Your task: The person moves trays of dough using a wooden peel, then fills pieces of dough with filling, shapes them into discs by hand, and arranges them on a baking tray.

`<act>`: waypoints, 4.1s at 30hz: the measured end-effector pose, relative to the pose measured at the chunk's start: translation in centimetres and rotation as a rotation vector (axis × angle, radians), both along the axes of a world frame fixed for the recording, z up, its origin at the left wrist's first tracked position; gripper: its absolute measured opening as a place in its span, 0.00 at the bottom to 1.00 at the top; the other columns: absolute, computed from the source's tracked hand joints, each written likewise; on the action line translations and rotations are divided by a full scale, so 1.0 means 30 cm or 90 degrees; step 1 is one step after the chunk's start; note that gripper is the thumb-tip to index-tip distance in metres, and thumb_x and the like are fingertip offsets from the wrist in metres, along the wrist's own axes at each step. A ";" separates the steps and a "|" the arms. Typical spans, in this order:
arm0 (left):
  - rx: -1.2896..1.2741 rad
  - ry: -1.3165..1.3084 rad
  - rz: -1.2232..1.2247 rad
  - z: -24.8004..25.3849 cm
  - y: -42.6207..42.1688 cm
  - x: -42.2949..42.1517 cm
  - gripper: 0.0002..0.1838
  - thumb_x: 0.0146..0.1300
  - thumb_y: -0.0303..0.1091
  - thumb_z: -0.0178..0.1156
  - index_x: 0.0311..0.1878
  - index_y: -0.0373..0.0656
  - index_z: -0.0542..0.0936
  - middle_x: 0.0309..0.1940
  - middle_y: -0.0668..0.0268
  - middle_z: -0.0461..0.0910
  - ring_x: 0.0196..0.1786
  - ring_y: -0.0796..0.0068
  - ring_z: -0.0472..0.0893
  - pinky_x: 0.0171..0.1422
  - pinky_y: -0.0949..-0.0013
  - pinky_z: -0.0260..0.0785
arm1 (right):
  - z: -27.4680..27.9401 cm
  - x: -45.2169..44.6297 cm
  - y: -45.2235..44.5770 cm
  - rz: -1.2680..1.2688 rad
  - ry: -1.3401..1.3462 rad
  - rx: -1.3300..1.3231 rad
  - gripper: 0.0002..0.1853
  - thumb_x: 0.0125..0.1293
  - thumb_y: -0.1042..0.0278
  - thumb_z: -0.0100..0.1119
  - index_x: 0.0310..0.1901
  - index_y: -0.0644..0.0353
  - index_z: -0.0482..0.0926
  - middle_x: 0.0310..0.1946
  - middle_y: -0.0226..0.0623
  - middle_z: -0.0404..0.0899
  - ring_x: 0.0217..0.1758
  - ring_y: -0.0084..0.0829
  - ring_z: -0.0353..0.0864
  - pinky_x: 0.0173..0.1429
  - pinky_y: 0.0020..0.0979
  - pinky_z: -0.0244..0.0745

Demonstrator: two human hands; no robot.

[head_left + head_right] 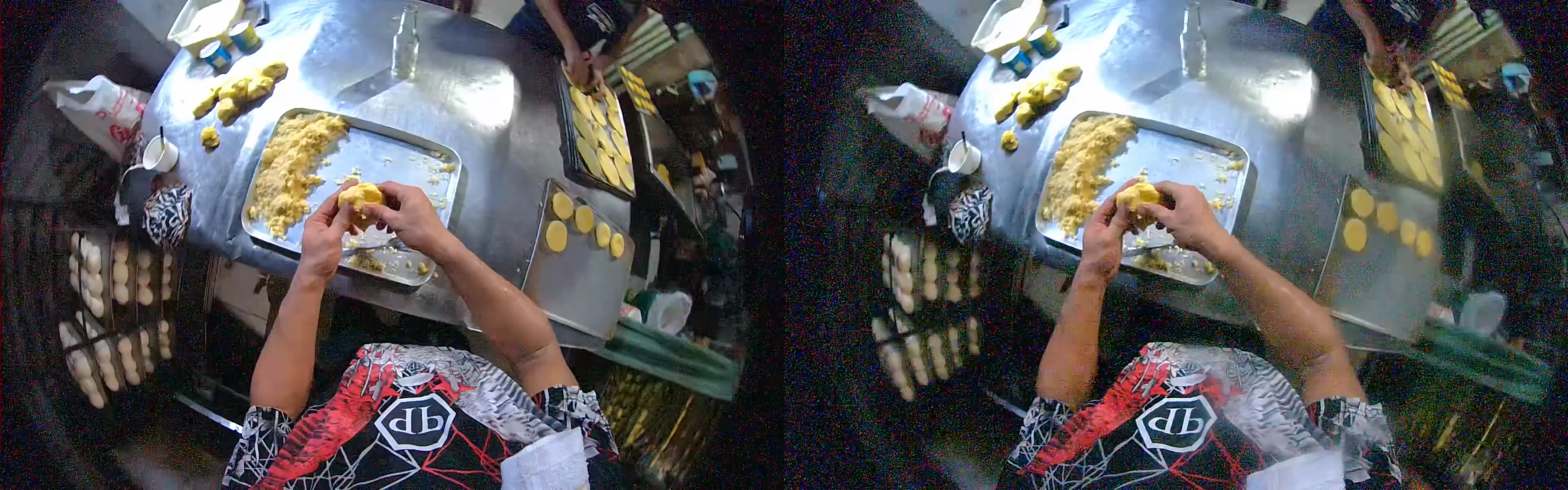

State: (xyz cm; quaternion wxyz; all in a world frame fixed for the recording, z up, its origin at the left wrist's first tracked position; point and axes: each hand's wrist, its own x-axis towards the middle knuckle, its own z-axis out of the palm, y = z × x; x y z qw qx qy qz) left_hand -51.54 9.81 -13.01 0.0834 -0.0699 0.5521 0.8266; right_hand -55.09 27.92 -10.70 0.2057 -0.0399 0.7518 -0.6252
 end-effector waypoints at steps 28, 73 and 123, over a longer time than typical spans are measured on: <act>-0.219 0.018 -0.218 -0.123 0.717 0.401 0.25 0.64 0.26 0.69 0.64 0.35 0.79 0.56 0.57 0.82 0.52 0.70 0.83 0.59 0.69 0.77 | -0.097 0.640 0.676 -0.210 0.099 0.222 0.15 0.67 0.61 0.62 0.52 0.56 0.86 0.45 0.54 0.85 0.51 0.54 0.85 0.56 0.45 0.79; -1.163 0.627 -0.326 -0.125 0.718 0.510 0.41 0.60 0.26 0.59 0.79 0.58 0.65 0.82 0.54 0.52 0.81 0.48 0.57 0.79 0.42 0.54 | -0.198 0.798 0.715 -0.119 0.436 0.684 0.29 0.69 0.53 0.63 0.71 0.37 0.73 0.71 0.46 0.67 0.76 0.55 0.62 0.78 0.57 0.55; -1.096 -0.179 0.266 -0.347 -1.128 -0.726 0.24 0.71 0.48 0.53 0.54 0.38 0.85 0.45 0.45 0.86 0.46 0.51 0.85 0.54 0.54 0.75 | -0.329 0.514 1.107 -0.462 -0.114 0.509 0.25 0.71 0.54 0.62 0.59 0.68 0.80 0.50 0.48 0.86 0.52 0.42 0.86 0.55 0.43 0.77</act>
